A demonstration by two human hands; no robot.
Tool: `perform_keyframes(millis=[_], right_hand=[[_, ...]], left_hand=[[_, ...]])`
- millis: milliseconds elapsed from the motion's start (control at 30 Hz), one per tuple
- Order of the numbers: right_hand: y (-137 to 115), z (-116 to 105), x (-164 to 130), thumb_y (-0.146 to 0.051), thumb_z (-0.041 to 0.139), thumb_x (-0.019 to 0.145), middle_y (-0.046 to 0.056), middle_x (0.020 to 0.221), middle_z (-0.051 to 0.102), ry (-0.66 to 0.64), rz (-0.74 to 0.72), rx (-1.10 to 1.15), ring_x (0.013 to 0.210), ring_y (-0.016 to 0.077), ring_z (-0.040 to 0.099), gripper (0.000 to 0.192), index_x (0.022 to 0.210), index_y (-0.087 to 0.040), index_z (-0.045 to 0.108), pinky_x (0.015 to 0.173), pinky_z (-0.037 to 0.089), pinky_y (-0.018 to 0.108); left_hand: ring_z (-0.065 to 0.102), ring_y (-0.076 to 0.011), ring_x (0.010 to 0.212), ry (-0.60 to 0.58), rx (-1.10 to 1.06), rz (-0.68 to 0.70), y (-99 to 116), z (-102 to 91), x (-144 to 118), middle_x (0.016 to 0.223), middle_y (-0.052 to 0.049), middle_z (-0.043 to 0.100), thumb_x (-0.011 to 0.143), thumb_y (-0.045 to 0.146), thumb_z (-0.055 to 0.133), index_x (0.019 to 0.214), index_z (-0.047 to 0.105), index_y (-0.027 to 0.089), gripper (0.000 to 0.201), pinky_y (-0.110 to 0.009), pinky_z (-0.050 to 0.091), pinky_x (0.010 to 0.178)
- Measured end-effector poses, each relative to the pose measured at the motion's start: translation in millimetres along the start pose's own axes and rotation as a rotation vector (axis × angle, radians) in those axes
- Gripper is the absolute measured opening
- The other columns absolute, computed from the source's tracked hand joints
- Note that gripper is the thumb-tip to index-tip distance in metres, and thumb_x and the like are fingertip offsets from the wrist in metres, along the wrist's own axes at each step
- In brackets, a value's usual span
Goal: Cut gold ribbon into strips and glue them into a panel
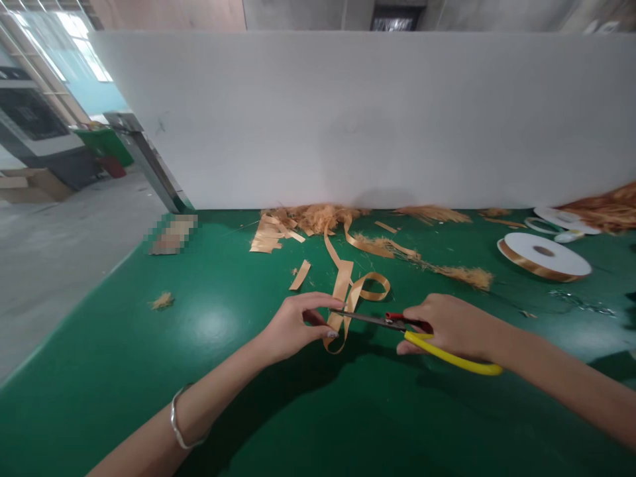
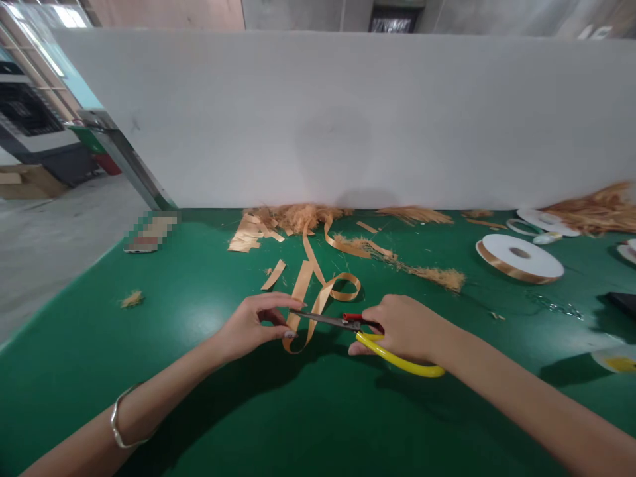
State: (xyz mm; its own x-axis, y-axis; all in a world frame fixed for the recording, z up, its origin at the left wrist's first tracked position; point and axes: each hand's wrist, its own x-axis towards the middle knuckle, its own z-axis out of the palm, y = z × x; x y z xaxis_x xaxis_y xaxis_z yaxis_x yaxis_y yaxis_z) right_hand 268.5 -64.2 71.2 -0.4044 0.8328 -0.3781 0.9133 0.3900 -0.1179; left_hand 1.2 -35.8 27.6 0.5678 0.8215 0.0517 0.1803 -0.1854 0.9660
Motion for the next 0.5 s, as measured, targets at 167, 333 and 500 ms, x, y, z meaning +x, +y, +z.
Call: perform_keyframes(millis=[167, 333, 500], right_hand=[[1.9, 1.3, 1.3, -0.075, 0.037, 0.075, 0.005, 0.056, 0.051, -0.002, -0.003, 0.002, 0.055, 0.0194, 0.051, 0.060, 0.063, -0.019, 0.054, 0.047, 0.026, 0.026], [1.2, 1.1, 1.7, -0.075, 0.038, 0.074, 0.005, 0.054, 0.051, 0.003, -0.005, 0.015, 0.052, 0.0191, 0.050, 0.061, 0.063, -0.018, 0.057, 0.046, 0.025, 0.026], [0.4, 0.3, 1.4, -0.074, 0.042, 0.073, 0.003, 0.051, 0.047, 0.030, -0.013, 0.054, 0.048, 0.0168, 0.046, 0.058, 0.060, -0.018, 0.056, 0.045, 0.023, 0.026]], left_hand=[[0.062, -0.0069, 0.067, -0.003, 0.000, 0.007, 0.3, 0.7, -1.5, 0.114, -0.003, 0.061, 0.066, 0.011, 0.072, 0.102, 0.068, 0.022, 0.038, -0.021, 0.054, 0.067], [0.062, -0.0073, 0.067, -0.004, -0.002, 0.001, 0.3, 1.0, -0.9, 0.114, -0.004, 0.061, 0.066, 0.012, 0.072, 0.102, 0.068, 0.022, 0.037, -0.022, 0.054, 0.067], [0.061, -0.0077, 0.067, -0.010, -0.004, -0.001, 1.5, 0.7, -0.1, 0.114, -0.004, 0.062, 0.067, 0.013, 0.072, 0.102, 0.068, 0.022, 0.036, -0.023, 0.054, 0.067]])
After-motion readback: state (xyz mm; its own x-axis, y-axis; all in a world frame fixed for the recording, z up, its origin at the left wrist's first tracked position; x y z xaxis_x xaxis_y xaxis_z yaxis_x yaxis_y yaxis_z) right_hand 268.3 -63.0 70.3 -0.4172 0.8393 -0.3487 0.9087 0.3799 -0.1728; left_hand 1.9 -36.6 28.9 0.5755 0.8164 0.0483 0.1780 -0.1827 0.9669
